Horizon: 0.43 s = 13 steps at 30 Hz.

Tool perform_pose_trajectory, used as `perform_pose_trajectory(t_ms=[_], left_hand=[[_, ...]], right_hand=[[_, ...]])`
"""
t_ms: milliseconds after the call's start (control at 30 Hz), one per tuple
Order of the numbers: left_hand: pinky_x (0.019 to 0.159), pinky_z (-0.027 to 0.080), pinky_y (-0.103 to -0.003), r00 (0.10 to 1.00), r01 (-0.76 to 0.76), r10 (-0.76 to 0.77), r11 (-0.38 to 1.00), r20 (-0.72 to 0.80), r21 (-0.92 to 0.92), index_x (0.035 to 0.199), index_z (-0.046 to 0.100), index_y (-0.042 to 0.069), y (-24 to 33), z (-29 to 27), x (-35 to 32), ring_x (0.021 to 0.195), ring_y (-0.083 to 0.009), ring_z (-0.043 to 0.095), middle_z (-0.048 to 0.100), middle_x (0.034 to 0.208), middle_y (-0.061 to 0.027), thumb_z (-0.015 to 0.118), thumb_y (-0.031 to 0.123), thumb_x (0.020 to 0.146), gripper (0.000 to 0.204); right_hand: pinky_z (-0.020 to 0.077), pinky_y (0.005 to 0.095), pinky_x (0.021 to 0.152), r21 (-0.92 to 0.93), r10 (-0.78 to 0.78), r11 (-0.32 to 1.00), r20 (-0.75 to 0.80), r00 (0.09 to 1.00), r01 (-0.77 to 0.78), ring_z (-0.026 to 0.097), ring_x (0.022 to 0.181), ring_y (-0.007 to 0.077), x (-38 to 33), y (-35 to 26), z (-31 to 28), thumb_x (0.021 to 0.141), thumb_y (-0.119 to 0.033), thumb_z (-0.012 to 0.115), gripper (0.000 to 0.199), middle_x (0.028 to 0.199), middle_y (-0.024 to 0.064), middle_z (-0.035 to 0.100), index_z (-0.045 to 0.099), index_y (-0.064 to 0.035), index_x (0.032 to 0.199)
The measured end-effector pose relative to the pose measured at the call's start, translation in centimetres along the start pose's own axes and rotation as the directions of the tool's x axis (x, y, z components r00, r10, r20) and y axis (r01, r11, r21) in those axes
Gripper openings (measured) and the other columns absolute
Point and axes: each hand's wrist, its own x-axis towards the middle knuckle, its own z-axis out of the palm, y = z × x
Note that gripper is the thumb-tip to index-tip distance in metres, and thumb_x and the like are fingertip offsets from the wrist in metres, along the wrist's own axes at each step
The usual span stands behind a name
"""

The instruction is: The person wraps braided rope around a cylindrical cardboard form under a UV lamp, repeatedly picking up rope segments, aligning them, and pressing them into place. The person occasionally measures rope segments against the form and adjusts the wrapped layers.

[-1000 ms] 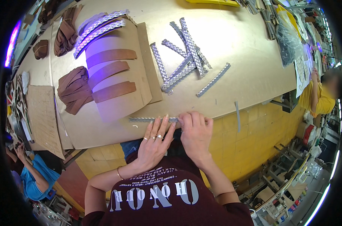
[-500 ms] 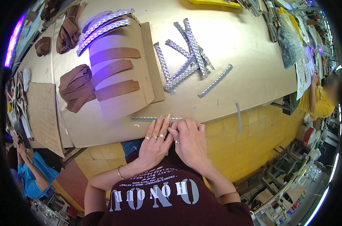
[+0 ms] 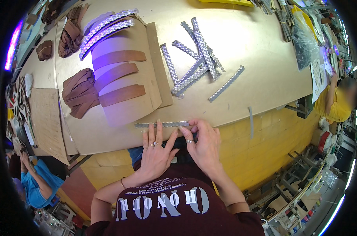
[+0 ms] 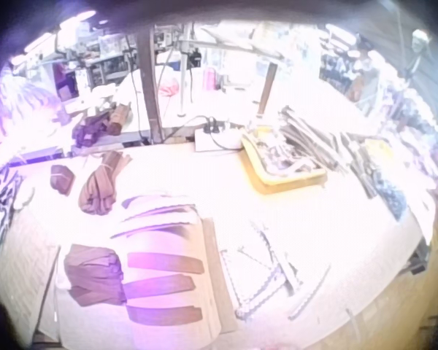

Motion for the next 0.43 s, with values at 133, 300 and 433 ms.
perform_pose_trajectory(t_ms=[133, 300, 433], left_hand=[[0.111, 0.026, -0.054, 1.0, -0.014, 0.014, 1.0, 0.001, -0.024, 0.145, 0.042, 0.017, 0.2, 0.1, 0.3, 0.14, -0.0435, 0.028, 0.028, 0.152, -0.0246, 0.069, 0.033, 0.084, 0.069], [0.114, 0.022, -0.054, 0.999, 0.019, -0.018, 0.999, 0.044, -0.025, 0.139, 0.047, 0.01, 0.0, 0.6, 0.1, 0.142, -0.0416, 0.025, 0.027, 0.154, -0.0226, 0.068, 0.028, 0.08, 0.065], [0.115, 0.018, -0.053, 0.998, 0.015, -0.022, 0.993, -0.066, -0.114, 0.137, 0.048, 0.007, -0.3, 0.9, -0.1, 0.144, -0.0406, 0.022, 0.025, 0.155, -0.0218, 0.068, 0.026, 0.077, 0.066]], right_hand=[[0.0387, 0.0368, 0.066, -0.086, -0.106, 0.991, -0.036, 0.994, 0.102, 0.058, 0.067, 0.0224, 0.3, -0.8, 0.1, 0.088, -0.026, 0.069, 0.02, 0.077, 0.0041, 0.061, 0.062, -0.008, 0.093], [0.0405, 0.0393, 0.067, -0.159, -0.416, 0.894, 0.049, 0.908, 0.418, 0.058, 0.074, 0.027, 0.0, -2.6, 1.0, 0.088, -0.02, 0.065, 0.013, 0.08, 0.0077, 0.057, 0.06, -0.0078, 0.089], [0.0436, 0.0414, 0.072, -0.054, -0.393, 0.913, 0.154, 0.907, 0.404, 0.058, 0.081, 0.0287, 0.0, -3.5, 0.9, 0.086, -0.018, 0.065, 0.012, 0.082, 0.009, 0.056, 0.06, -0.0087, 0.09]])
